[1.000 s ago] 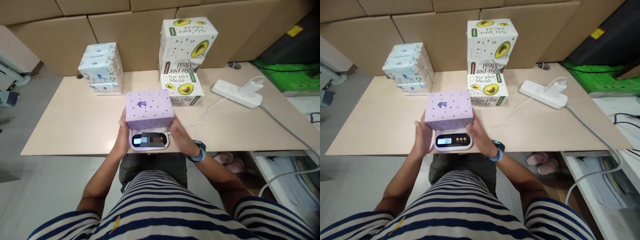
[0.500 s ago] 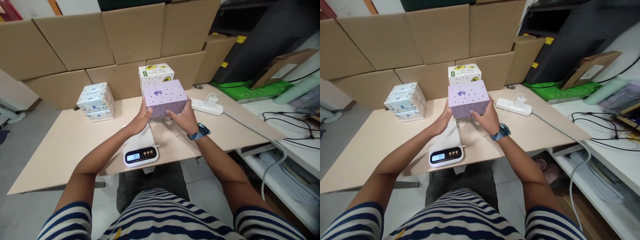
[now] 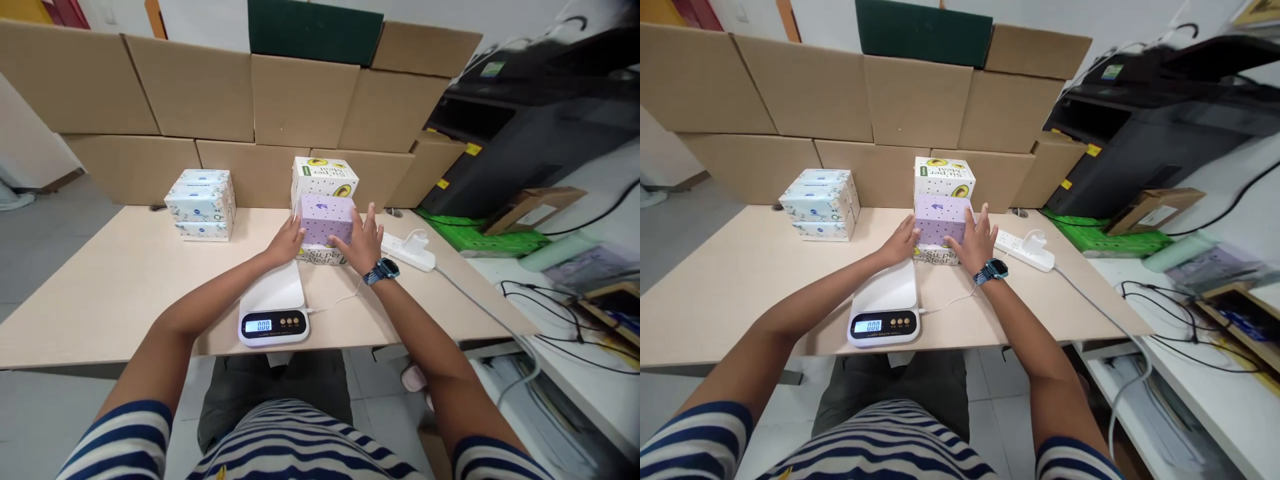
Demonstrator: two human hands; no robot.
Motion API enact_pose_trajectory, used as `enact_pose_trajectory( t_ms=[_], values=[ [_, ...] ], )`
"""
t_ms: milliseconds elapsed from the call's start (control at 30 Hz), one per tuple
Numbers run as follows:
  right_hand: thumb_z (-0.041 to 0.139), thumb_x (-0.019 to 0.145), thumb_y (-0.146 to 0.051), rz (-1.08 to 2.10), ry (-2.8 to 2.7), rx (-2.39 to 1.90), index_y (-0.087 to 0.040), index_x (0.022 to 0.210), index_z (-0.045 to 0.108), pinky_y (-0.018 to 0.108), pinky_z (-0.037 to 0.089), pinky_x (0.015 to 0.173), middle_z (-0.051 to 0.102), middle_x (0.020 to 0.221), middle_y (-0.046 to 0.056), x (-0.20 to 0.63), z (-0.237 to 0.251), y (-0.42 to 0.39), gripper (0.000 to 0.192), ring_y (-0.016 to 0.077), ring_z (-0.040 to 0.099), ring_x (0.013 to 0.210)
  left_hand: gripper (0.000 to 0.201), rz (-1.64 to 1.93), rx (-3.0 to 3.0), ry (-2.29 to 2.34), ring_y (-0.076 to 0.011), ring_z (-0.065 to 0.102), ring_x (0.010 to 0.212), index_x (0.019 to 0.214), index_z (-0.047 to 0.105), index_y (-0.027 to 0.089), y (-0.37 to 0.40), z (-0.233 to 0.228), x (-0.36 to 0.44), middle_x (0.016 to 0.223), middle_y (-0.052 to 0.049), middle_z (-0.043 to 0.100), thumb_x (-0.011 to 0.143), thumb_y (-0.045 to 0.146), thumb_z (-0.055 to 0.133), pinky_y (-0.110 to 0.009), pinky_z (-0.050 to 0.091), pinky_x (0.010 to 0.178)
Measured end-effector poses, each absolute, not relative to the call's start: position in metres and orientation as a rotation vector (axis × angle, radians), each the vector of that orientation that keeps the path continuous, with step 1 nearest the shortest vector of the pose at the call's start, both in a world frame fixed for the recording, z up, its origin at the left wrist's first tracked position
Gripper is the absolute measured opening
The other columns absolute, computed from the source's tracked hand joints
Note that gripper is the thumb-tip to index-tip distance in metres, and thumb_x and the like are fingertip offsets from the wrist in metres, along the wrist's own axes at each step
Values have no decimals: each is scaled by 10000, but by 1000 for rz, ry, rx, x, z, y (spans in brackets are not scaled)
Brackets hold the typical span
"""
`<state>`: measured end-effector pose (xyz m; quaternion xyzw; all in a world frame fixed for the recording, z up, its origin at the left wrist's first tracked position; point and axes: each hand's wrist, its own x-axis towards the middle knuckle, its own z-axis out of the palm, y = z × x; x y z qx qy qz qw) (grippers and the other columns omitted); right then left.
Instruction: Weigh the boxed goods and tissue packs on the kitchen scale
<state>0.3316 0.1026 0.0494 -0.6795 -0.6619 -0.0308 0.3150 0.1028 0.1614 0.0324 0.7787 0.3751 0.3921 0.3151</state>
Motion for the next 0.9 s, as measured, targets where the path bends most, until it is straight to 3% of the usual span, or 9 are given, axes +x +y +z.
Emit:
enact_pose_trajectory(
  t_ms=[100, 233, 300, 400, 567, 633, 767, 900],
  values=[
    [738, 950, -469, -162, -1758, -1805, -231, 1676, 357, 815, 141, 1315, 29, 1858, 260, 331, 48, 106, 854, 470, 133, 1729, 908, 980, 2051, 1078, -448, 174, 1734, 1665, 378, 134, 157, 34, 97, 1823, -246, 272, 998, 740, 486, -661, 109, 1419],
    [767, 920, -462, -146, -1727, -1815, -211, 1681, 339, 802, 160, 1311, -29, 1852, 272, 332, 43, 113, 909, 474, 94, 1728, 998, 1024, 2123, 1109, -393, 80, 1759, 1734, 201, 144, 135, 44, 67, 1865, -225, 124, 998, 721, 548, -618, 37, 1435],
    [777, 902, -453, -141, -1707, -1825, -193, 1693, 307, 804, 177, 1303, -60, 1845, 287, 333, 41, 117, 956, 481, 92, 1724, 976, 1094, 2170, 1173, -376, 91, 1761, 1745, 158, 165, 123, 47, 40, 1868, -220, 117, 1026, 726, 504, -621, 60, 1433],
    [757, 901, -405, -251, -1688, -1814, -195, 1701, 282, 845, 162, 1278, -62, 1844, 290, 330, 36, 116, 954, 510, 89, 1716, 933, 1201, 2271, 1315, -385, 177, 1746, 1731, 204, 152, 110, 47, -14, 1846, -248, 192, 1046, 738, 447, -630, 154, 1419],
    [660, 972, -345, -585, -1793, -1639, -223, 1675, 360, 879, 128, 1273, 43, 1855, 251, 304, 32, 97, 774, 528, 93, 1718, 785, 1596, 2404, 1527, -385, 416, 1653, 1556, 522, 189, 105, 42, -113, 1682, -238, 522, 1017, 758, 487, -590, 266, 1392],
    [631, 1002, -373, -612, -1856, -1526, -250, 1681, 349, 863, 164, 1285, 65, 1857, 225, 285, 34, 89, 745, 521, 95, 1723, 793, 1804, 2189, 1656, -357, 443, 1636, 1546, 530, 198, 105, 39, -139, 1663, -229, 536, 1009, 780, 487, -546, 307, 1381],
    [598, 1016, -450, -398, -1918, -1240, -353, 1707, 238, 772, 216, 1342, -103, 1880, 109, 234, 43, 89, 785, 460, 7, 1752, 842, 1981, 1830, 1718, -302, 412, 1649, 1592, 473, 223, 110, 36, -158, 1711, -197, 468, 999, 821, 474, -482, 356, 1350],
    [551, 980, -648, 175, -1850, -1024, -346, 1707, 170, 677, 192, 1393, -163, 1880, 55, 167, 54, 116, 874, 334, -73, 1769, 832, 2009, 1398, 1575, -309, 463, 1617, 1534, 508, 241, 126, 46, -156, 1701, -185, 486, 969, 851, 503, -474, 413, 1308]
  ],
)
